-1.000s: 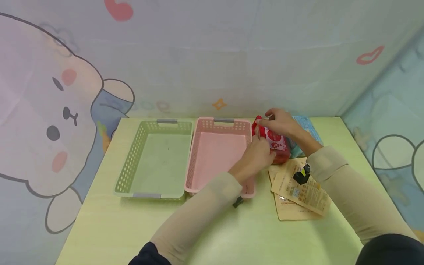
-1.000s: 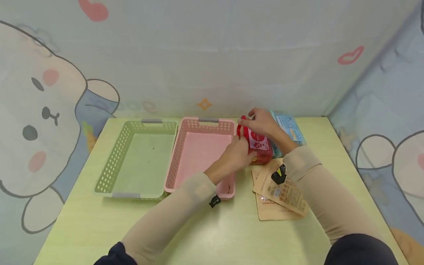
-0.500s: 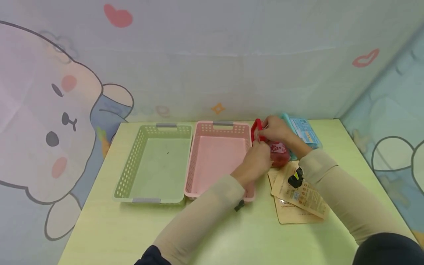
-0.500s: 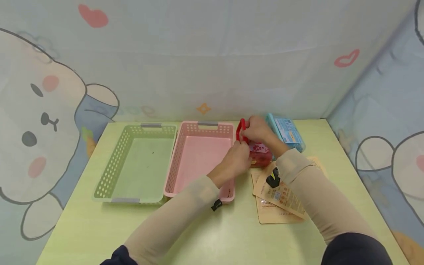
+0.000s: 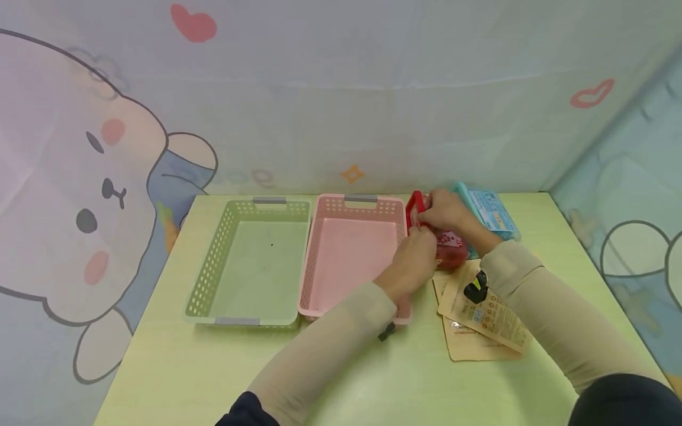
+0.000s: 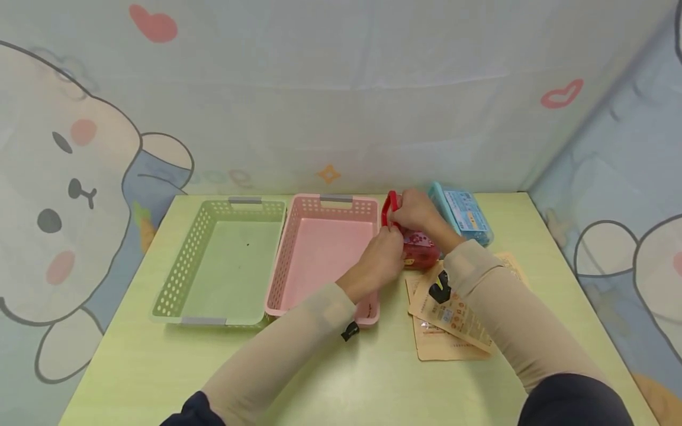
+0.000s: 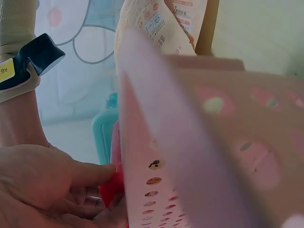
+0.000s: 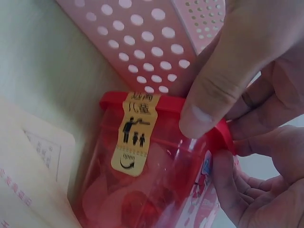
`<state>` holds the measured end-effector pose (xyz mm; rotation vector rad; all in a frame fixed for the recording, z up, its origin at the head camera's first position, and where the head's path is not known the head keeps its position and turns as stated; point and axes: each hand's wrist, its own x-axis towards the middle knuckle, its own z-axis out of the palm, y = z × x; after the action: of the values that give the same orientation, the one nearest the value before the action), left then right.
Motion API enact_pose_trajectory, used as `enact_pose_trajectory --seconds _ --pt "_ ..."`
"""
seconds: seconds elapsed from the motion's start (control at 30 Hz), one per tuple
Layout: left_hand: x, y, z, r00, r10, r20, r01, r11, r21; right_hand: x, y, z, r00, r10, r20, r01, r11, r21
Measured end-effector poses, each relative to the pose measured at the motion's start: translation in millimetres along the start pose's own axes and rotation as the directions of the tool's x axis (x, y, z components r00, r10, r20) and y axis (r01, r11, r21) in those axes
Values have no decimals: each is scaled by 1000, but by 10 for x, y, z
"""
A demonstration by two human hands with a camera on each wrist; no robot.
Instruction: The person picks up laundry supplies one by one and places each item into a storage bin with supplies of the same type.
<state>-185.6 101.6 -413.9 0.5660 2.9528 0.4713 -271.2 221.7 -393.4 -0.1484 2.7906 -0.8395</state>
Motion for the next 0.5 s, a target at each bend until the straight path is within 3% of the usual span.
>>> enact_pose_trajectory --seconds 0.3,0.5 --pt "3 11 -16 998 22 -58 -23 1000 -11 4 14 -11 999 35 -32 -35 999 11" --pt "1 29 -15 997 26 -77 -30 998 -60 -83 52 -87 996 88 -24 -85 991 99"
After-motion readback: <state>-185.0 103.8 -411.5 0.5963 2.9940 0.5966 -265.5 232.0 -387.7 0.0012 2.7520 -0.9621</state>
